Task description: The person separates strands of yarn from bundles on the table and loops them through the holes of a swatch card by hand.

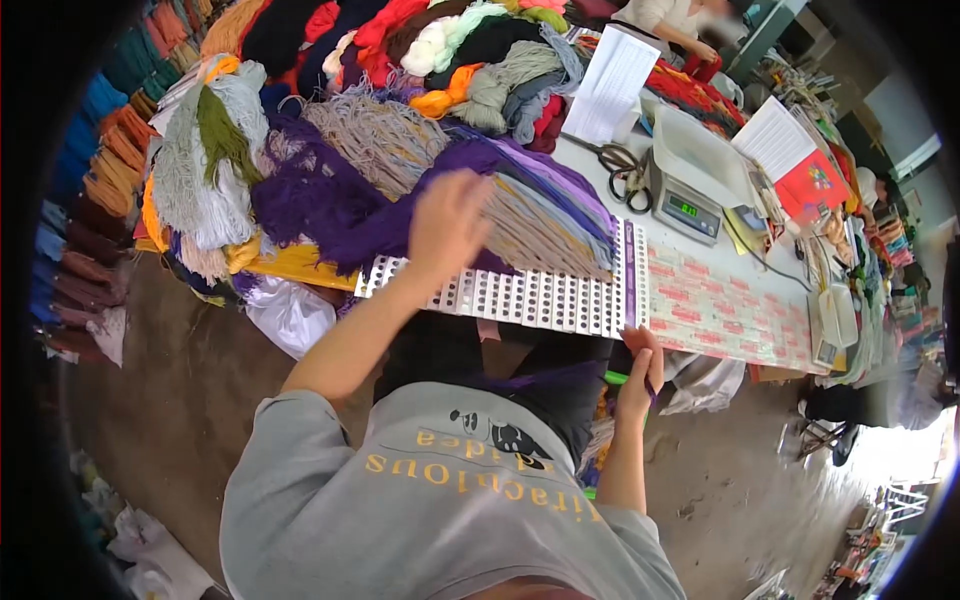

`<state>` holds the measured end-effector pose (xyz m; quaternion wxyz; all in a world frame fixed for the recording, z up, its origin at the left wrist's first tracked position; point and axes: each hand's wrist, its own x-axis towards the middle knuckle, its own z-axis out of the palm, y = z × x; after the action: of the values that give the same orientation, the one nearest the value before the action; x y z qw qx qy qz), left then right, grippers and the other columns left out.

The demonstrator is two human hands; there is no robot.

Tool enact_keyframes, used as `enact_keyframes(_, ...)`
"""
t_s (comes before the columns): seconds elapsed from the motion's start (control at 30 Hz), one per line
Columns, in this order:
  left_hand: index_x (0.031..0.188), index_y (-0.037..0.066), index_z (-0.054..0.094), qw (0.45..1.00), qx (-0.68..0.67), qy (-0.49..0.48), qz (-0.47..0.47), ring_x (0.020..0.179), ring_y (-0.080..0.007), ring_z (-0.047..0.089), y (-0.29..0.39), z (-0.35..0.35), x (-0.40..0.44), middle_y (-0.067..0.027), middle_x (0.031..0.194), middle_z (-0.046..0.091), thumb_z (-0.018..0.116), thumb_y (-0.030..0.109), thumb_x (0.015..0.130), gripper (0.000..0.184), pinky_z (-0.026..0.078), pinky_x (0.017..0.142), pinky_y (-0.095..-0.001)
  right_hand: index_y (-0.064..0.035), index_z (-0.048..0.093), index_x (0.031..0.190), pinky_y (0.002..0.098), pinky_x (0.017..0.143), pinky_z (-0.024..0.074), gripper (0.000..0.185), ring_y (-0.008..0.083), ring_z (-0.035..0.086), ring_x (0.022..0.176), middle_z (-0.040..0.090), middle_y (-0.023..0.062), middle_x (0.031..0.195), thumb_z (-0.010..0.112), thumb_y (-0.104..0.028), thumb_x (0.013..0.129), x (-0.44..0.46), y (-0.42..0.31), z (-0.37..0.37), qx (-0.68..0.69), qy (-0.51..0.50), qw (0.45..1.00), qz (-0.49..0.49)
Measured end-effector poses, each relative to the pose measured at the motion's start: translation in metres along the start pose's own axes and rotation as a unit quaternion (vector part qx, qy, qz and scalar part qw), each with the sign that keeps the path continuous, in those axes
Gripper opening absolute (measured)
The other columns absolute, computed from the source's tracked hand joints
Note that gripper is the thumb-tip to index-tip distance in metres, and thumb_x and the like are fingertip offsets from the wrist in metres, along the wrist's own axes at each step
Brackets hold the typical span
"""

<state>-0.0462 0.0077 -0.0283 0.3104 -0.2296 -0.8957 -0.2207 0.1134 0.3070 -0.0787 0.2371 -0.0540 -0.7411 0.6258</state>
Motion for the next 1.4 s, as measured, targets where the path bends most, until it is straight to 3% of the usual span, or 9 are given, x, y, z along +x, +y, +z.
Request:
enact_keyframes(0.13,0.132,0.014,0.04,0.971,0.089,-0.148,-0.164,0.111,-0.0308,0.045,-0.063,0.005,-0.002,-0.0113,0.124,0.047,0.071,0.017,0.071,0.069,0.036,0.093,-0.0452,0.0037,0.051,0.114,0.0326,0.08,0.0476,0.037,0.0201,0.062,0.085,0.063,0.0138,0.099,0.038,-0.028,0.099,-0.009,-0.037,0.034,0.08,-0.087,0.993,-0.028)
enact_keyframes(0.27,0.108,0.006,0.058,0.992,0.025,0.088,-0.091,0.095,-0.034,0.057,-0.071,-0.054,0.011,-0.0146,0.099,0.061,0.071,0.005,0.061,0.049,0.045,0.082,-0.0402,0.0033,0.049,0.115,0.0293,0.071,0.0474,0.041,0.0203,0.062,0.076,0.063,0.0163,0.095,0.039,-0.032,0.098,-0.014,-0.04,0.06,0.115,-0.165,0.978,-0.051)
enact_keyframes(0.4,0.123,0.002,0.048,0.924,0.086,0.319,-0.193,0.107,-0.0288,0.054,-0.068,-0.164,-0.008,-0.0147,0.119,0.054,0.066,0.0,0.072,0.055,0.04,0.095,-0.0352,0.0032,0.05,0.115,0.0295,0.07,0.0481,0.036,0.0205,0.062,0.074,0.063,0.0166,0.093,0.038,-0.027,0.098,-0.021,-0.042,0.076,0.163,-0.194,0.967,0.002)
enact_keyframes(0.5,0.125,0.002,0.046,0.833,-0.271,0.461,-0.143,0.103,-0.0202,0.056,-0.056,-0.223,-0.034,-0.0086,0.115,0.056,0.057,0.005,0.088,0.039,0.044,0.09,-0.0302,0.003,0.05,0.114,0.0291,0.068,0.0481,0.032,0.0209,0.062,0.072,0.063,0.0181,0.092,0.037,-0.022,0.099,-0.022,-0.041,0.091,0.205,-0.222,0.952,0.05)
enact_keyframes(0.67,0.122,-0.002,0.048,0.714,-0.479,0.375,-0.346,0.103,-0.0184,0.055,-0.016,-0.248,-0.073,-0.0085,0.115,0.056,0.058,0.019,0.086,0.043,0.043,0.09,-0.0298,-0.0003,0.05,0.115,0.0222,0.059,0.0445,0.026,0.0128,0.059,0.065,0.064,0.0138,0.091,0.036,-0.012,0.097,-0.024,-0.068,0.127,0.254,-0.312,0.915,0.002)
enact_keyframes(0.97,0.131,-0.004,0.038,0.817,-0.471,0.042,-0.33,0.113,-0.0157,0.047,0.043,-0.162,-0.098,-0.0084,0.122,0.05,0.058,0.01,0.084,0.053,0.035,0.098,-0.0299,-0.0057,0.037,0.132,0.0163,0.052,0.0379,0.069,0.0027,0.046,0.059,0.054,0.0086,0.118,0.071,0.001,0.072,-0.016,-0.131,0.18,0.143,-0.42,0.896,-0.022)
enact_keyframes(1.23,0.108,0.003,0.059,0.965,-0.17,0.014,-0.201,0.078,-0.015,0.054,0.051,-0.194,-0.077,-0.0061,0.094,0.056,0.066,0.001,0.074,0.034,0.044,0.068,-0.024,-0.0015,0.044,0.123,0.0139,0.053,0.035,0.053,-0.0008,0.044,0.063,0.056,0.0,0.099,0.067,-0.002,0.075,-0.027,-0.109,0.188,0.136,-0.366,0.918,0.066)
enact_keyframes(1.27,0.103,0.004,0.061,0.969,-0.175,0.048,-0.17,0.074,-0.0153,0.055,0.053,-0.19,-0.072,-0.006,0.091,0.058,0.069,-0.003,0.071,0.034,0.045,0.066,-0.0236,-0.0037,0.05,0.119,0.016,0.048,0.0333,0.049,0.0005,0.039,0.051,0.047,-0.0053,0.062,0.07,-0.007,0.074,-0.029,-0.111,0.19,0.132,-0.338,0.932,0.027)
enact_keyframes(1.4,0.093,0.004,0.063,0.979,-0.164,0.018,-0.118,0.074,-0.0185,0.056,0.042,-0.176,-0.066,-0.0067,0.087,0.058,0.069,-0.001,0.072,0.022,0.045,0.065,-0.0255,-0.0026,0.05,0.119,0.0165,0.048,0.0346,0.051,0.0015,0.04,0.05,0.049,-0.0036,0.064,0.07,-0.007,0.072,-0.032,-0.109,0.191,0.108,-0.348,0.931,0.008)
